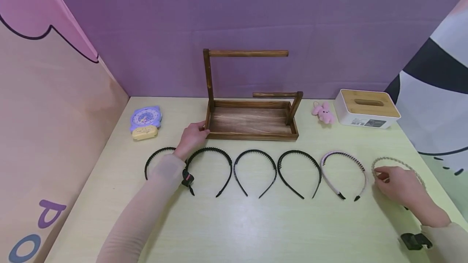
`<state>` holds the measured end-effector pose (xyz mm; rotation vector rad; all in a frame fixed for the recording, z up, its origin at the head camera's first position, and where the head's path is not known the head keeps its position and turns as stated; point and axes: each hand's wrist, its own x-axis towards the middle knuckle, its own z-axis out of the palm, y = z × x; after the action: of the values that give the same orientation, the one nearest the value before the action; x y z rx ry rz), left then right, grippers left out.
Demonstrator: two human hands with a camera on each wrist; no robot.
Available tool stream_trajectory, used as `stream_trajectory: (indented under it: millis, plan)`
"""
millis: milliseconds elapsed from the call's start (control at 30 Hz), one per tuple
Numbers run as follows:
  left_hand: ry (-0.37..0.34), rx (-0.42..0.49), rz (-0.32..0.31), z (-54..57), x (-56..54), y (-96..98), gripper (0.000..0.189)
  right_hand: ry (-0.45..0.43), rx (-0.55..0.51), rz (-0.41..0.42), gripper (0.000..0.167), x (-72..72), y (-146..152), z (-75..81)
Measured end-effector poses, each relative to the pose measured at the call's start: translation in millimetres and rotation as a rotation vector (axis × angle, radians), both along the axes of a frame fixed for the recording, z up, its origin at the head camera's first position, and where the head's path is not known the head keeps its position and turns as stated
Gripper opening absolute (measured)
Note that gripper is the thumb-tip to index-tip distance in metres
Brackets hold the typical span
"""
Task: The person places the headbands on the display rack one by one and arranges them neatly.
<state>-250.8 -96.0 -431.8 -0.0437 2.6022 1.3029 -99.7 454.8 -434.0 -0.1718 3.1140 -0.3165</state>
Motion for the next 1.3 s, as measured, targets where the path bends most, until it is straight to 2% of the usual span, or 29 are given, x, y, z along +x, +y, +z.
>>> stream_trajectory:
  millis: [267,533,667,967,1100,1300]
  plan:
    - [0.023,-0.019,-0.002,-1.5,0.3,1.3,0.05,-0.022,-0.04,-0.043,0.025,-1.1,1.4,1.8]
    - [0.024,-0.013,-0.009,-2.7,-0.7,0.4,0.051,0.022,-0.048,-0.045,0.023,-0.7,5.2,2.2]
    - [0.023,-0.001,-0.01,-2.5,-0.1,-0.1,0.051,0.046,-0.063,-0.073,0.021,-0.5,4.2,5.8]
    - [0.042,0.015,-0.016,-3.5,-0.7,-1.1,0.051,0.25,-0.122,-0.134,0.02,-0.5,-5.9,29.7]
    - [0.037,0.015,-0.021,-4.4,-1.2,-1.1,0.051,0.301,-0.144,-0.166,0.023,-3.4,-17.4,46.4]
    - [0.037,0.018,-0.021,-5.5,-1.6,-0.9,0.051,0.361,-0.209,-0.192,0.025,-20.3,-49.0,72.5]
